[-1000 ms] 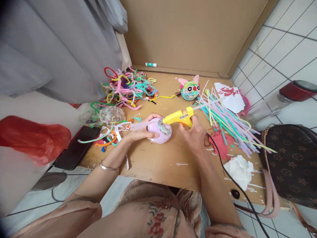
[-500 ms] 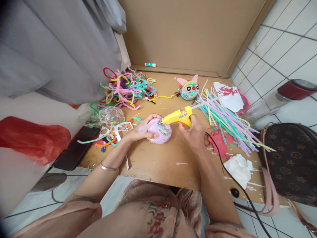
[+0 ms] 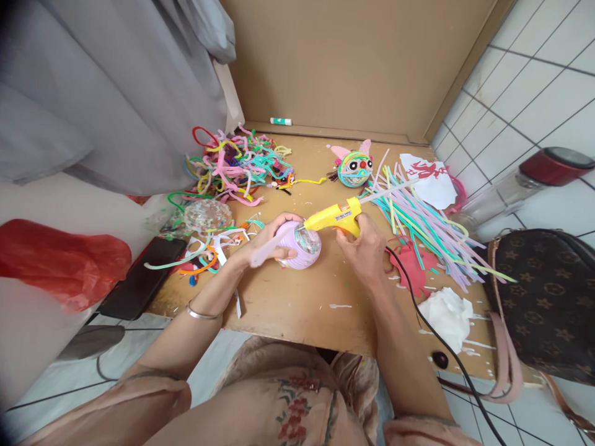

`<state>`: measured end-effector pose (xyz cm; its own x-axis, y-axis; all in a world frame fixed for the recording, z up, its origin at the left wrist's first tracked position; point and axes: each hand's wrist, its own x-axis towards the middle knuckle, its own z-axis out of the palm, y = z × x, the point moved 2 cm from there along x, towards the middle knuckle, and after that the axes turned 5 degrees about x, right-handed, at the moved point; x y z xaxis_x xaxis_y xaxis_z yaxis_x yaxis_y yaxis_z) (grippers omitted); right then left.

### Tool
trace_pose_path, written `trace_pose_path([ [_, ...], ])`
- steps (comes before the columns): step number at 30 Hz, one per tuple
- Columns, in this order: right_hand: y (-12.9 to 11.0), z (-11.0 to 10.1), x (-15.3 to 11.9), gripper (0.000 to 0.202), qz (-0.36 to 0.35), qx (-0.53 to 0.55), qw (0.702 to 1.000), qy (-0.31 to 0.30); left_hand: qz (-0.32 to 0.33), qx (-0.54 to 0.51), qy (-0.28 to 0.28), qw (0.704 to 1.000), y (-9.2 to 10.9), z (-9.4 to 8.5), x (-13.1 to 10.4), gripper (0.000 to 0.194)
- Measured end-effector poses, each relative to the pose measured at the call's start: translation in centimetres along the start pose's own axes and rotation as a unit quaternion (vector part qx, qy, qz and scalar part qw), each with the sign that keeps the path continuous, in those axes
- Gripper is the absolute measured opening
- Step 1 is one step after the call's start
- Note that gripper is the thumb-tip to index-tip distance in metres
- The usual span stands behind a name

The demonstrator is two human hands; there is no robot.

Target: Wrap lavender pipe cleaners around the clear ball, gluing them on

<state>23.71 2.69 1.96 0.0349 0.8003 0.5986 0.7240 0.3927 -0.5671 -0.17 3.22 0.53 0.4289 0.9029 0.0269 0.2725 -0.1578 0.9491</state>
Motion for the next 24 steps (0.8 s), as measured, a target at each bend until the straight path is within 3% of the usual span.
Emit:
trace_pose_path([
  [18, -0.21, -0.45, 0.33, 0.026, 0.006, 0.030, 0.999, -0.038, 0.003, -0.001, -0.001, 1.000, -0.26, 0.01, -0.01, 0.075],
  [24, -0.15, -0.37, 0.34, 0.024, 0.020, 0.022, 0.999, -0.019, 0.005, 0.006, 0.003, 1.000, -0.42, -0.02, -0.04, 0.075],
])
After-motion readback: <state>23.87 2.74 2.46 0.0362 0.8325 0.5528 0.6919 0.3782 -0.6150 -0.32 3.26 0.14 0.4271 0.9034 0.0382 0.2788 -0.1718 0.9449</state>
